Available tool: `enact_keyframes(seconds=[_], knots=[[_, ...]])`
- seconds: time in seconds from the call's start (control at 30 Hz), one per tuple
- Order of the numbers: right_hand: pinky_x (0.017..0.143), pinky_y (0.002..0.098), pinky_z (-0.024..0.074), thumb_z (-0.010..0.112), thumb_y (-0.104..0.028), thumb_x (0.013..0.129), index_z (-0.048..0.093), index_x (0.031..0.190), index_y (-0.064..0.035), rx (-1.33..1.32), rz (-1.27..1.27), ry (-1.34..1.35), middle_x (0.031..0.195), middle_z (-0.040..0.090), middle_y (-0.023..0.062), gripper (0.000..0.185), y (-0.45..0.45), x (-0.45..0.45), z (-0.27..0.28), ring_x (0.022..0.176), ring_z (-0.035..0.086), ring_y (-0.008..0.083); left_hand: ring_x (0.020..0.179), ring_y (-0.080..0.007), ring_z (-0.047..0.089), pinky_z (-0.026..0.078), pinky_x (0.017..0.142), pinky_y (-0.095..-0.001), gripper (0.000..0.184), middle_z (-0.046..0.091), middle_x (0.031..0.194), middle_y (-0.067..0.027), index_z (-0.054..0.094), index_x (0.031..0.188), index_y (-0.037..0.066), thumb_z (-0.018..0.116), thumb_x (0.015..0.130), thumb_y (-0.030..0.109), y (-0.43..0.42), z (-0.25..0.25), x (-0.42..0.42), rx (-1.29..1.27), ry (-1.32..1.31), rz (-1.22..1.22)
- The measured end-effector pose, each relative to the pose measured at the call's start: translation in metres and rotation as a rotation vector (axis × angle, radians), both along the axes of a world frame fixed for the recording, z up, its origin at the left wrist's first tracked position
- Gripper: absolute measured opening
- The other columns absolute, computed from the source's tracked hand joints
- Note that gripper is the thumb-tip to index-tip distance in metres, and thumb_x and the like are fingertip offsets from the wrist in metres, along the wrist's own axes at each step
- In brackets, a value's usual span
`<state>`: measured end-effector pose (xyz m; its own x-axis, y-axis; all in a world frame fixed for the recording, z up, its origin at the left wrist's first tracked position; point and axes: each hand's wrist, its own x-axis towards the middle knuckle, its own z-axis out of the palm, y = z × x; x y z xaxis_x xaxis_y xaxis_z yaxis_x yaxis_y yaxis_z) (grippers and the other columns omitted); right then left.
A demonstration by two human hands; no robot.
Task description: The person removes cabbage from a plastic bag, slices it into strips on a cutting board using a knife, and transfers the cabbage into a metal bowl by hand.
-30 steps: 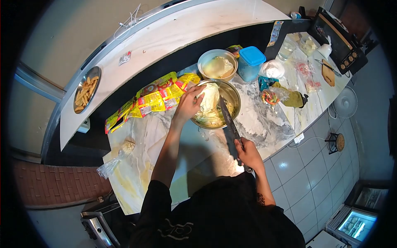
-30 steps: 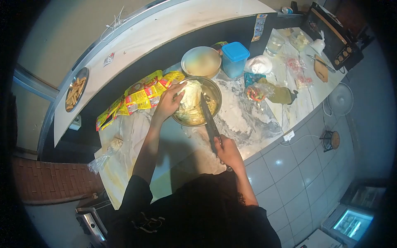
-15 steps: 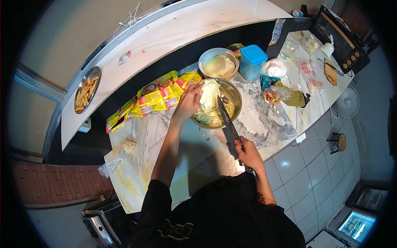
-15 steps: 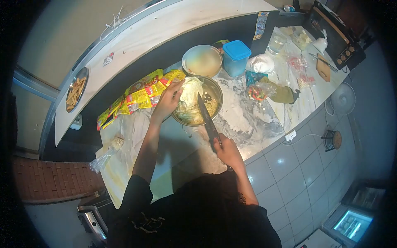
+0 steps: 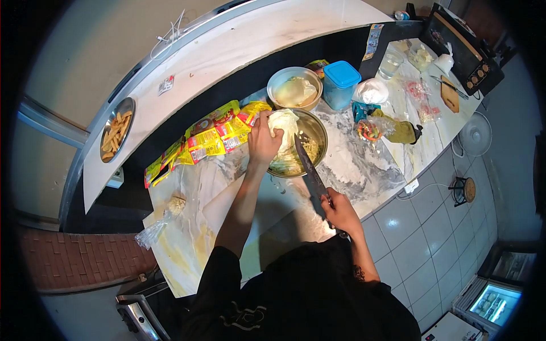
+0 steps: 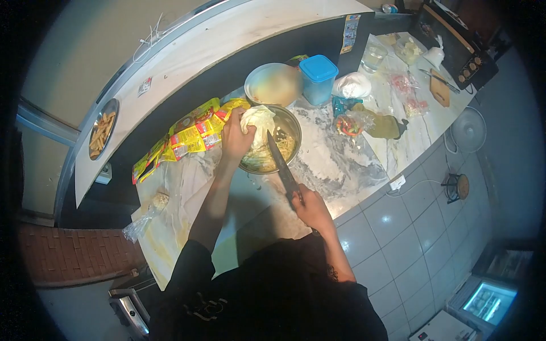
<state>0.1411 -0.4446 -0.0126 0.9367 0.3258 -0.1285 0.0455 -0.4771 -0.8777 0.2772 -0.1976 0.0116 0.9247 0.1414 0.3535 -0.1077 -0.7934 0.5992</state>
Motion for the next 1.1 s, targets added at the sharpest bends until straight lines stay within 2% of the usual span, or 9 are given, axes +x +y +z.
enact_keyframes(seconds=[0.1, 0.17, 0.3, 0.5, 0.67, 0.77, 0.8, 0.87, 1.1], knots=[[0.043, 0.0354, 0.0395, 0.055, -0.014, 0.096, 0.051, 0.085, 0.0026, 0.032, -0.017, -0.047, 0.056, 0.053, 0.0102, 0.02, -0.001, 0.0, 0.005, 0.043, 0.053, 0.0166, 0.098, -0.0465, 0.062, 0.05, 0.084, -0.0518, 0.056, 0.063, 0.108, -0.0295, 0.044, 0.135, 0.002, 0.06, 0.083, 0.013, -0.002, -0.002, 0.001, -0.081, 0.045, 0.027], [0.066, 0.0497, 0.0459, 0.055, -0.017, 0.093, 0.056, 0.095, 0.0048, -0.059, -0.046, 0.079, 0.075, 0.06, 0.0293, 0.022, 0.0, 0.001, 0.016, 0.076, 0.06, 0.0481, 0.099, -0.046, 0.062, 0.05, 0.085, -0.0524, 0.049, 0.063, 0.109, -0.0307, 0.048, 0.132, 0.0, 0.059, 0.087, 0.015, 0.001, -0.012, 0.003, -0.05, 0.019, 0.057], [0.065, 0.0501, 0.0457, 0.056, -0.017, 0.092, 0.057, 0.097, 0.0035, -0.025, -0.092, 0.188, 0.073, 0.06, 0.0289, 0.021, 0.001, 0.004, 0.021, 0.075, 0.061, 0.0478, 0.103, -0.045, 0.061, 0.049, 0.088, -0.0519, 0.043, 0.062, 0.112, -0.0314, 0.051, 0.129, -0.001, 0.058, 0.09, 0.016, 0.006, -0.003, -0.003, -0.071, 0.217, 0.074], [0.056, 0.0441, 0.0414, 0.058, -0.012, 0.09, 0.059, 0.098, -0.0007, -0.097, -0.116, -0.117, 0.062, 0.053, 0.0229, 0.014, 0.008, 0.011, 0.032, 0.057, 0.058, 0.0373, 0.1, -0.0447, 0.063, 0.048, 0.089, -0.0471, 0.036, 0.065, 0.105, -0.0292, 0.051, 0.126, -0.003, 0.054, 0.095, 0.016, 0.031, -0.009, -0.009, -0.066, 0.11, -0.154], [0.067, 0.0478, 0.0479, 0.057, -0.009, 0.089, 0.055, 0.135, -0.0141, -0.275, -0.117, -0.179, 0.071, 0.061, 0.0257, 0.046, 0.006, 0.011, 0.043, 0.071, 0.062, 0.0445, 0.074, -0.0173, 0.061, 0.047, 0.071, -0.0338, 0.033, 0.065, 0.082, -0.013, 0.052, 0.124, -0.003, 0.054, 0.098, 0.016, 0.031, 0.014, -0.021, -0.369, 0.268, -0.261], [0.07, 0.0476, 0.0494, 0.057, -0.006, 0.088, 0.054, 0.138, -0.0175, -0.294, -0.087, -0.179, 0.073, 0.062, 0.0251, 0.051, 0.001, 0.009, 0.052, 0.073, 0.063, 0.0436, 0.064, -0.0095, 0.051, 0.042, 0.061, -0.0325, 0.03, 0.058, 0.073, -0.0058, 0.051, 0.122, -0.002, 0.055, 0.098, 0.016, 0.033, 0.005, -0.018, -0.46, 0.27, -0.3], [0.07, 0.0476, 0.0494, 0.057, -0.006, 0.088, 0.054, 0.138, -0.0175, -0.296, -0.087, -0.174, 0.073, 0.062, 0.0251, 0.051, -0.001, 0.009, 0.053, 0.073, 0.063, 0.0436, 0.064, -0.0095, 0.051, 0.042, 0.061, -0.0325, 0.03, 0.058, 0.073, -0.0058, 0.051, 0.122, -0.002, 0.055, 0.098, 0.016, 0.034, 0.003, -0.018, -0.462, 0.274, -0.3], [0.069, 0.0478, 0.0492, 0.058, -0.003, 0.088, 0.055, 0.137, -0.0178, -0.302, -0.085, -0.159, 0.074, 0.063, 0.025, 0.052, -0.003, 0.008, 0.054, 0.073, 0.063, 0.0424, 0.069, -0.0236, 0.067, 0.051, 0.066, -0.0345, 0.03, 0.067, 0.086, -0.0181, 0.049, 0.12, -0.002, 0.058, 0.095, 0.013, 0.034, 0.0, -0.014, -0.375, 0.266, -0.291], [0.069, 0.0482, 0.0494, 0.059, -0.004, 0.088, 0.056, 0.137, -0.0184, -0.346, -0.093, -0.219, 0.077, 0.064, 0.0243, 0.051, -0.001, 0.013, 0.043, 0.073, 0.063, 0.0418, 0.08, -0.0397, 0.067, 0.051, 0.072, -0.0456, 0.026, 0.065, 0.09, -0.0253, 0.048, 0.113, 0.0, 0.059, 0.092, 0.01, 0.017, -0.015, -0.013, -0.194, 0.136, -0.115]])
